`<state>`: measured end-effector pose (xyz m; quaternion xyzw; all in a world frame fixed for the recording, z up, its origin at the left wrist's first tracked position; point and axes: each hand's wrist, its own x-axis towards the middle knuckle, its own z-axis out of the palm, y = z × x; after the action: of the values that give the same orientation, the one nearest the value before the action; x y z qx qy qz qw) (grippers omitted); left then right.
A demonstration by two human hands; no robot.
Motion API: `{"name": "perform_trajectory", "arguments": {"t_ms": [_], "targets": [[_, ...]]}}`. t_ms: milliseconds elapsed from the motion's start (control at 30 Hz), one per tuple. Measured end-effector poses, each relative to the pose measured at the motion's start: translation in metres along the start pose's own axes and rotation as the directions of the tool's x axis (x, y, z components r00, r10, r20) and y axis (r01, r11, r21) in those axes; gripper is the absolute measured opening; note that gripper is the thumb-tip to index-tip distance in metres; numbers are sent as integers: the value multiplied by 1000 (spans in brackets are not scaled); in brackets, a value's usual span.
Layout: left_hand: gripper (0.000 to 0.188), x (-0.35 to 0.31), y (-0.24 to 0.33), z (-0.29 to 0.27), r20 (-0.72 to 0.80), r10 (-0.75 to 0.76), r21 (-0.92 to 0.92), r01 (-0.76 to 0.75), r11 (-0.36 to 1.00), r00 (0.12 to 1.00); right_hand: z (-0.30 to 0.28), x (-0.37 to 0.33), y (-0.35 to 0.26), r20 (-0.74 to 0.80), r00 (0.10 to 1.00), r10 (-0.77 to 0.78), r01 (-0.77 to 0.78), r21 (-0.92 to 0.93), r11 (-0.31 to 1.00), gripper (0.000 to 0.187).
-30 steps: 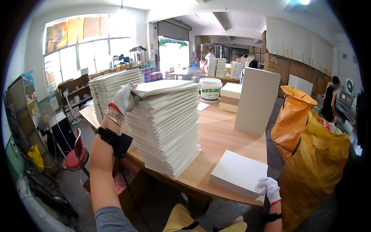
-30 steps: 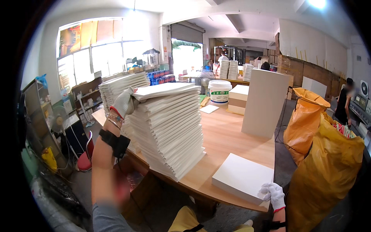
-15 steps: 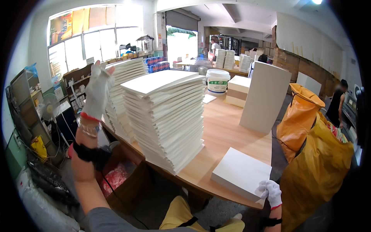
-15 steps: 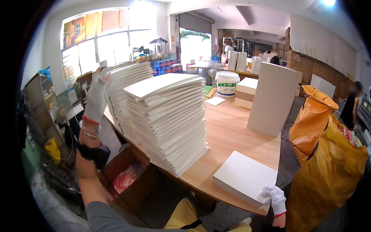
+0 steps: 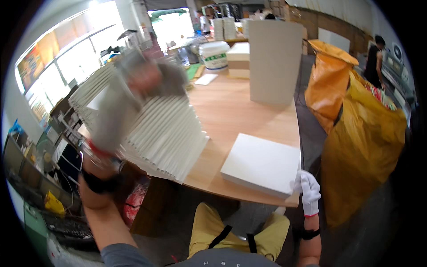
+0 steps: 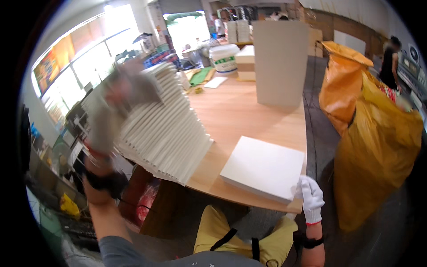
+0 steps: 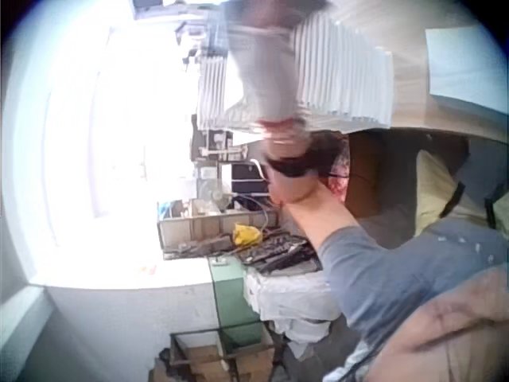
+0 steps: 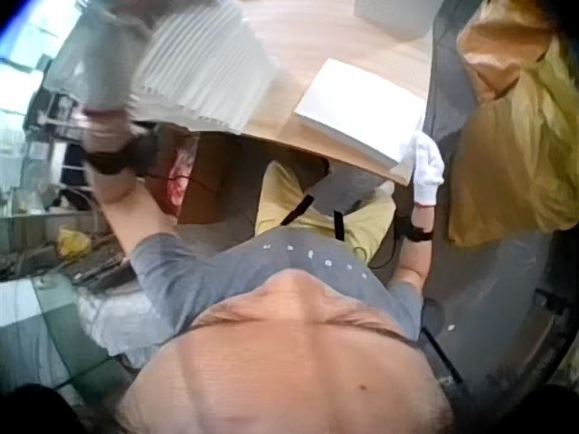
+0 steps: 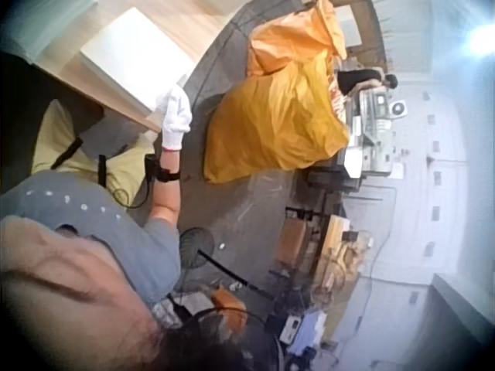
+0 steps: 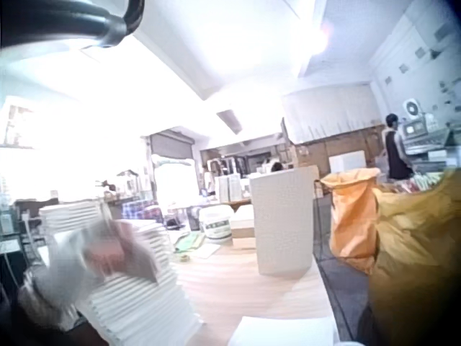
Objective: The person folds white cardboard sheets into boxes by hand, aligning edges and pressing creases before stacking them onto a large pile on a workbench.
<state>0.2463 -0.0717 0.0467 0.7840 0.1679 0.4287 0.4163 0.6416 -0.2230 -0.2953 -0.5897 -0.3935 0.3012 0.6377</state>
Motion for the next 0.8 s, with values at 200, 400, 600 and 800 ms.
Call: {"name": "perform_trajectory", "arguments": {"t_ms": [200, 400, 600, 800], "targets": [[51, -89, -237, 92, -83, -463, 418, 452, 788, 883, 18, -43, 17, -82, 966, -243, 184, -442, 878, 52], [62, -156, -370, 129, 91, -776, -366, 746, 556, 624, 20, -40, 2, -99, 993, -65, 4, -517, 856, 60], [46, -140, -326, 158, -170, -287, 20, 295, 955, 943, 3, -21, 4, -192, 980, -59, -65, -580, 812, 61], [25, -51, -227, 198, 455, 166, 460, -391, 797, 875, 8, -20, -28, -158, 982, 100, -186, -890, 415, 44]]}}
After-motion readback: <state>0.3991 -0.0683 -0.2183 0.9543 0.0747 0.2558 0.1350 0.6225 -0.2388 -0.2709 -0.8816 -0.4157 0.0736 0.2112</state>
